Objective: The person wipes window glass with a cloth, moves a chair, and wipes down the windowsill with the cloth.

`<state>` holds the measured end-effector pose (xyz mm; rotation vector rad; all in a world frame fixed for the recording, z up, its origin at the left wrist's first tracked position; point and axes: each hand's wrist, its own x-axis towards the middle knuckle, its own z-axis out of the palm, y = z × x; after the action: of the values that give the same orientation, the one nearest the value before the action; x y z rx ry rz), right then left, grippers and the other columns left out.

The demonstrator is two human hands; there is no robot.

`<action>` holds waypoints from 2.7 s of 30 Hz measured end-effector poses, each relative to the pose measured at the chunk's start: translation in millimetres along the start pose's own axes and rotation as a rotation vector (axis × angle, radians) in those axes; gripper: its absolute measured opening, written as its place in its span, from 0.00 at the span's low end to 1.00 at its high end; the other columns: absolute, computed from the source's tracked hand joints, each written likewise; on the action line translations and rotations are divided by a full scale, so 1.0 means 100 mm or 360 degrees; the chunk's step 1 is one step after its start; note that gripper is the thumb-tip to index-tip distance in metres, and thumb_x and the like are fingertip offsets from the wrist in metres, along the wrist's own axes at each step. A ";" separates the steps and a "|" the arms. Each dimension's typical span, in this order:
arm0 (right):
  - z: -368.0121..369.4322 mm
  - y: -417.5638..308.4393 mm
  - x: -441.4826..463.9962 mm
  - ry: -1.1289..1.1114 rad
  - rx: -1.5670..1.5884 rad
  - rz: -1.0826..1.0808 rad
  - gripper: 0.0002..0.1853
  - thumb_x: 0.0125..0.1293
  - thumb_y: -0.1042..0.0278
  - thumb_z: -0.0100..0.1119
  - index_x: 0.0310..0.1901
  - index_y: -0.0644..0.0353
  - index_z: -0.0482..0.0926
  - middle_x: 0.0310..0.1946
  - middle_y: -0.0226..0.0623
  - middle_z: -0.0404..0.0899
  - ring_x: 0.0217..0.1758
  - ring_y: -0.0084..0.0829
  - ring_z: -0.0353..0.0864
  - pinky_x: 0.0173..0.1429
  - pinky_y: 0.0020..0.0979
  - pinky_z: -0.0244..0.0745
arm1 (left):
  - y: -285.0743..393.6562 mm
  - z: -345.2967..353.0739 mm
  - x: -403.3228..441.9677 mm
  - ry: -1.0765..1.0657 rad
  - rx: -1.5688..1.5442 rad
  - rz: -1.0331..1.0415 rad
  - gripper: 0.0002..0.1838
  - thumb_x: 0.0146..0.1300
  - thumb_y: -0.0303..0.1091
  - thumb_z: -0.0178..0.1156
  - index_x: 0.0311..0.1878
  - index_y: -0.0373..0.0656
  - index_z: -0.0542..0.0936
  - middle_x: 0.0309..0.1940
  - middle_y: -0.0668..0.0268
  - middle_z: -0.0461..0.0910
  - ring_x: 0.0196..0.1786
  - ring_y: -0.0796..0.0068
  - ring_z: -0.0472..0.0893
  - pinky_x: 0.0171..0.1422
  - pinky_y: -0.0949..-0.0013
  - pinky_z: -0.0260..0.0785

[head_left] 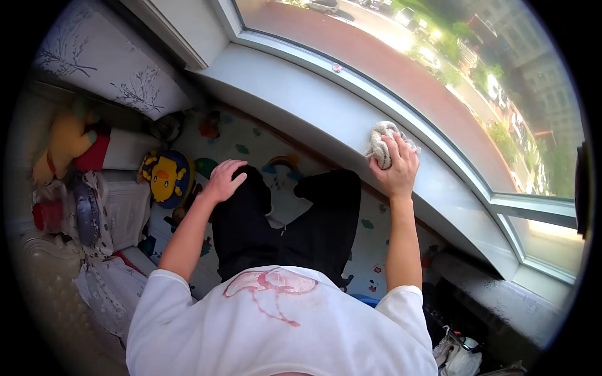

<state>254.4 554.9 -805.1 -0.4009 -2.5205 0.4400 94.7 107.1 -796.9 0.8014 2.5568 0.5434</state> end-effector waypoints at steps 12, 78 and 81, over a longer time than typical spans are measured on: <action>0.33 0.03 -0.03 0.0756 -0.0432 0.1074 0.27 0.54 0.51 0.68 0.57 0.51 0.83 0.59 0.43 0.81 0.64 0.47 0.78 0.70 0.50 0.70 | -0.25 0.51 0.06 0.0072 0.0512 0.0221 0.11 0.60 0.44 0.63 0.39 0.49 0.87 0.50 0.68 0.85 0.69 0.56 0.72 0.78 0.47 0.52; 0.52 -0.51 -0.05 0.0120 -0.0072 0.0696 0.32 0.69 0.53 0.56 0.74 0.48 0.68 0.77 0.56 0.56 0.82 0.56 0.51 0.82 0.57 0.46 | 2.54 0.55 1.69 0.0433 0.0025 0.1316 0.31 0.68 0.37 0.59 0.73 0.43 0.69 0.76 0.56 0.66 0.80 0.55 0.60 0.83 0.51 0.48; 0.59 -0.37 -0.03 0.0192 -0.0221 0.0617 0.29 0.69 0.52 0.55 0.71 0.45 0.72 0.74 0.54 0.64 0.79 0.54 0.59 0.80 0.57 0.51 | 2.48 0.82 1.93 0.0454 0.0446 0.1321 0.32 0.70 0.48 0.52 0.74 0.43 0.69 0.74 0.56 0.68 0.79 0.54 0.62 0.84 0.53 0.47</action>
<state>216.5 507.6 -839.3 -0.9495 -2.3621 0.3720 99.8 431.7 -798.8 2.0428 2.4846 0.5602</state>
